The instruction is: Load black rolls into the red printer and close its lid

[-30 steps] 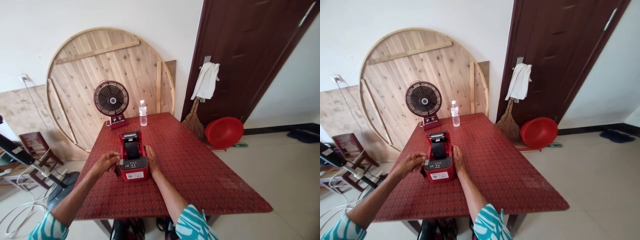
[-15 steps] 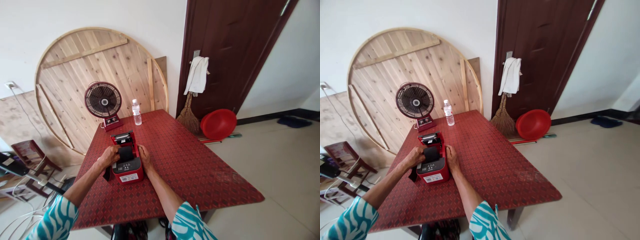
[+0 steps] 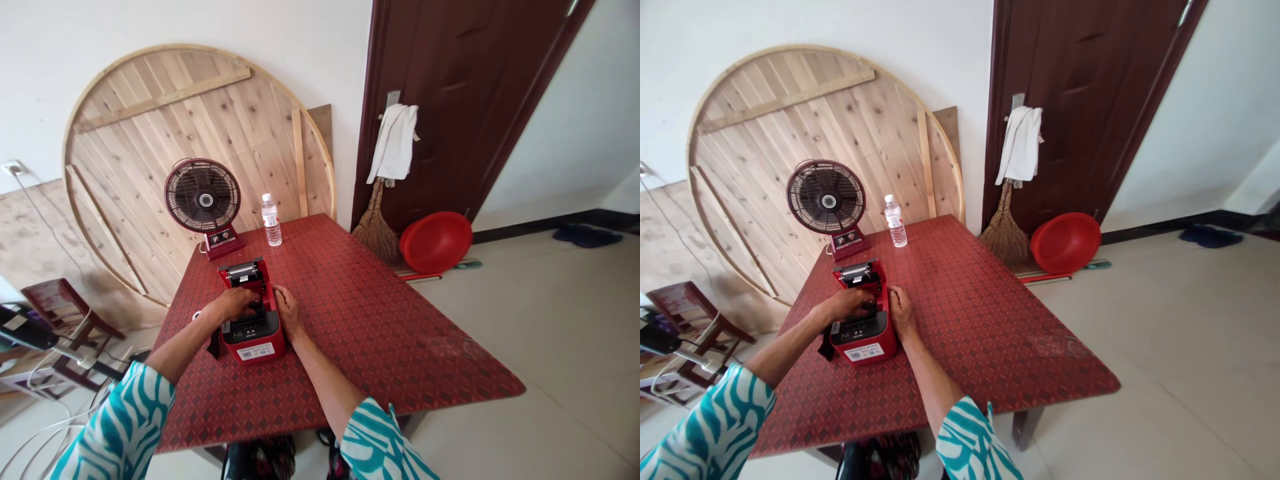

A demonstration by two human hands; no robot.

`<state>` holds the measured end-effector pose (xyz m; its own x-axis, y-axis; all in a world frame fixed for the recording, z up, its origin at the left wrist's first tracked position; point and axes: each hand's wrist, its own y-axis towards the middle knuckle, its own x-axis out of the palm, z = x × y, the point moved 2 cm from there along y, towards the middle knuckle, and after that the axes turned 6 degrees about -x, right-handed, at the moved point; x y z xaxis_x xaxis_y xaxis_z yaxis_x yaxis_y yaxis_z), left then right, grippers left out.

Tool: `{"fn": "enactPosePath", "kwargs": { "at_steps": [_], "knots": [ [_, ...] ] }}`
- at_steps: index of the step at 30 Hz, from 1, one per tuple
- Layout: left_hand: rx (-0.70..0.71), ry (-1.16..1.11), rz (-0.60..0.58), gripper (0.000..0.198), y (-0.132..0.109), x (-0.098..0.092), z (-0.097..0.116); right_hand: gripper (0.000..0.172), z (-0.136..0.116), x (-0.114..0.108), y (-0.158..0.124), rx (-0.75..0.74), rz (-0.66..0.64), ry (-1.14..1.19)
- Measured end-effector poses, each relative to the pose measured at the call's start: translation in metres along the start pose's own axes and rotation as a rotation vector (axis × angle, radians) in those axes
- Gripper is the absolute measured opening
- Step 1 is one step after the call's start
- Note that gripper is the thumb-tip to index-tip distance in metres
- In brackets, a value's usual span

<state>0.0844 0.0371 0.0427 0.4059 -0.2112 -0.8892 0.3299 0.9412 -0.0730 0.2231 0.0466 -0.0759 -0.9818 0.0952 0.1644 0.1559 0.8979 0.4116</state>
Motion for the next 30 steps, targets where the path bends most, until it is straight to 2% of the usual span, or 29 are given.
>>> {"fn": "enactPosePath", "kwargs": {
  "at_steps": [4,7,12,16,18,20,22,24,27,30],
  "knots": [
    [-0.096,0.404,-0.112,0.028,-0.006,0.001,0.008,0.031,0.002,0.000,0.001,0.009,0.005,-0.020],
    [-0.146,0.576,-0.102,0.036,-0.012,-0.002,0.018,0.031,0.003,0.000,0.001,-0.002,0.009,-0.013],
    [-0.132,0.653,0.041,0.039,-0.021,-0.006,0.029,0.032,0.003,0.000,0.001,0.002,-0.003,-0.010],
    [-0.018,0.510,0.108,0.037,-0.038,-0.014,0.023,0.031,0.004,0.000,0.001,-0.001,0.000,-0.007],
    [-0.013,0.330,0.216,0.035,-0.051,-0.028,0.010,0.030,0.006,0.000,0.001,0.002,-0.002,0.003],
    [-0.064,0.098,0.365,0.033,-0.061,-0.046,-0.010,0.031,0.007,0.000,0.001,0.011,-0.005,0.015],
    [-0.171,-0.076,0.524,0.033,-0.065,-0.062,-0.035,0.032,0.007,0.000,0.001,0.019,-0.004,0.017],
    [-0.295,-0.197,0.628,0.034,-0.061,-0.069,-0.063,0.033,0.007,-0.001,0.000,0.022,0.001,0.008],
    [-0.393,-0.262,0.611,0.033,-0.043,-0.061,-0.101,0.032,0.007,-0.002,-0.001,0.028,0.006,-0.009],
    [-0.455,-0.172,0.558,0.034,-0.025,-0.040,-0.130,0.032,0.007,-0.002,-0.001,0.021,-0.002,-0.021]
  ]
}}
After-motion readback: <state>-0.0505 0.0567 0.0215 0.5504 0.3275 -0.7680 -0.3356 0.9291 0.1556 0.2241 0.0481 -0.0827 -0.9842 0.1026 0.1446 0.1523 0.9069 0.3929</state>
